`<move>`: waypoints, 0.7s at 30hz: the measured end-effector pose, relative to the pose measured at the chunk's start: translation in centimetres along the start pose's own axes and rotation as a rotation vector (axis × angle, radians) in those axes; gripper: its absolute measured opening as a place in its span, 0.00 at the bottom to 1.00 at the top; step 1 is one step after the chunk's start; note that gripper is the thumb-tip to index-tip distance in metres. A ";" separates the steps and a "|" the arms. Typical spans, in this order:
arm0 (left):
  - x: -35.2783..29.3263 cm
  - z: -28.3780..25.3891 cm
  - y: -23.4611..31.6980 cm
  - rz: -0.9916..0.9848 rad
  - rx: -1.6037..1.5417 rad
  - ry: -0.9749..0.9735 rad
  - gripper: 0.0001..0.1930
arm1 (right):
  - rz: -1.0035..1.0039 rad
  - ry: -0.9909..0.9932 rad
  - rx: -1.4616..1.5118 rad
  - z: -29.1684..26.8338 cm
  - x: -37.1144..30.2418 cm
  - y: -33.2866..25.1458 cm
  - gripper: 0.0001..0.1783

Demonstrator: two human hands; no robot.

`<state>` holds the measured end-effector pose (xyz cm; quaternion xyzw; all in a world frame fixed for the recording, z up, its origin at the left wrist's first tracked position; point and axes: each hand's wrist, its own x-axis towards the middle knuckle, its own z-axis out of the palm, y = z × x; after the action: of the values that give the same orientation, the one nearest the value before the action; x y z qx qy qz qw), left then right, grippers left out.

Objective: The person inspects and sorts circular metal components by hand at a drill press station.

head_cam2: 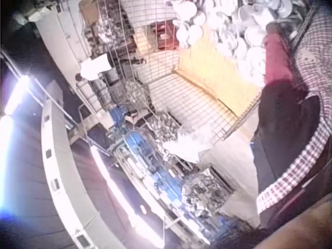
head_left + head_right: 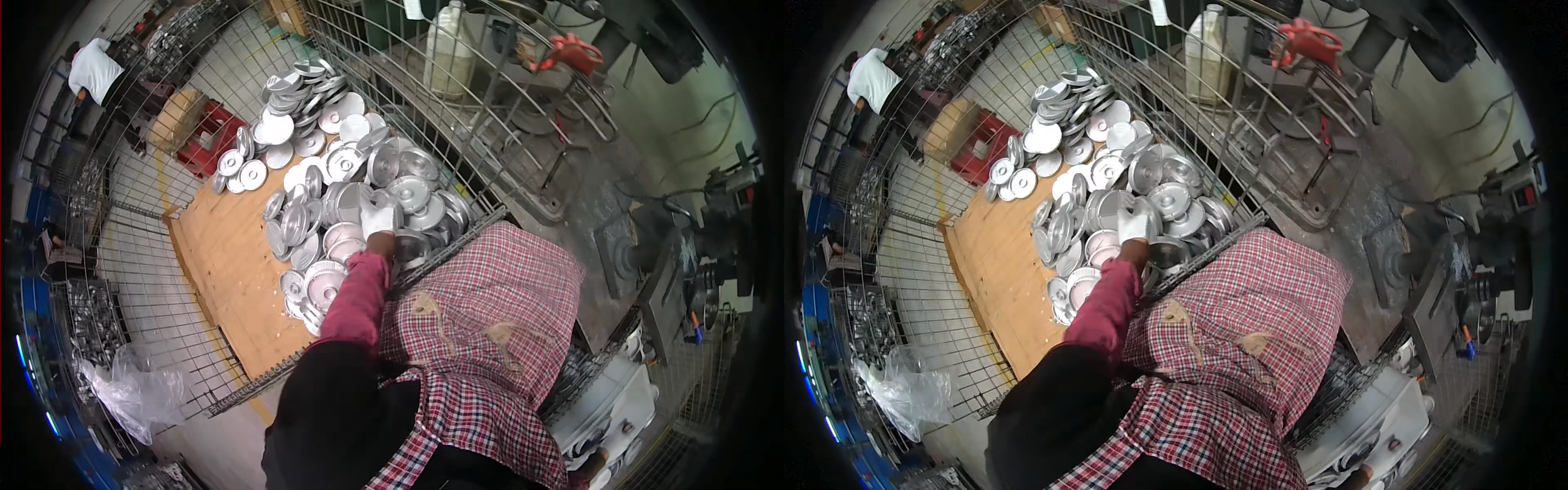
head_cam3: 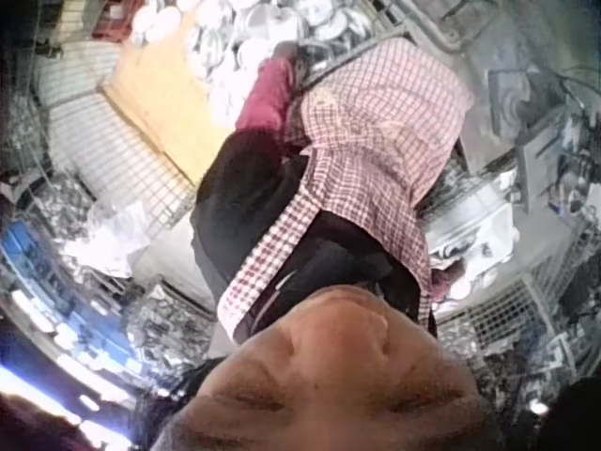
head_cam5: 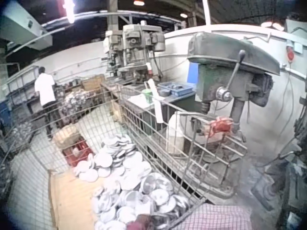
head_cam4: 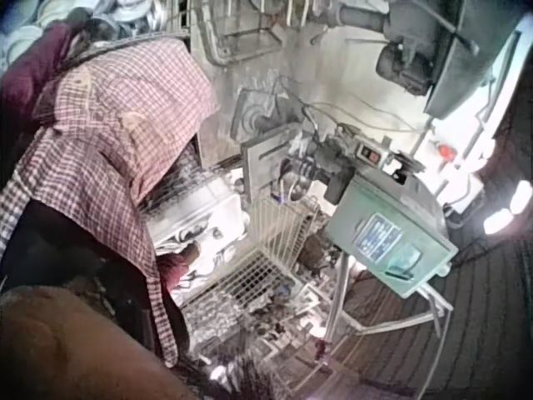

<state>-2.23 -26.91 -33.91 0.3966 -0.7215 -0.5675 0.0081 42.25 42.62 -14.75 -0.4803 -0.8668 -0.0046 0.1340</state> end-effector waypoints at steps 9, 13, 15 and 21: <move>1.9 -0.8 -4.7 0.082 -0.374 0.186 0.16 | -0.527 -0.144 0.253 -6.0 -3.0 -27.3 0.08; -4.7 -1.3 1.2 0.035 -0.890 -0.249 0.20 | -0.275 -0.391 0.466 -11.0 -7.8 -33.1 0.09; -9.6 -0.9 5.6 -0.170 -1.161 -0.558 0.29 | -0.396 -0.743 0.926 -11.5 -9.6 -39.0 0.16; -23.9 3.2 14.3 -0.100 -1.031 -1.241 0.35 | -0.103 -0.979 1.425 -7.8 -12.2 -48.4 0.20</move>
<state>4.63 -9.77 -12.78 -0.0125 -0.2234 -0.9453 -0.2373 9.80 5.40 -4.31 -0.1899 -0.6437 0.7412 0.0144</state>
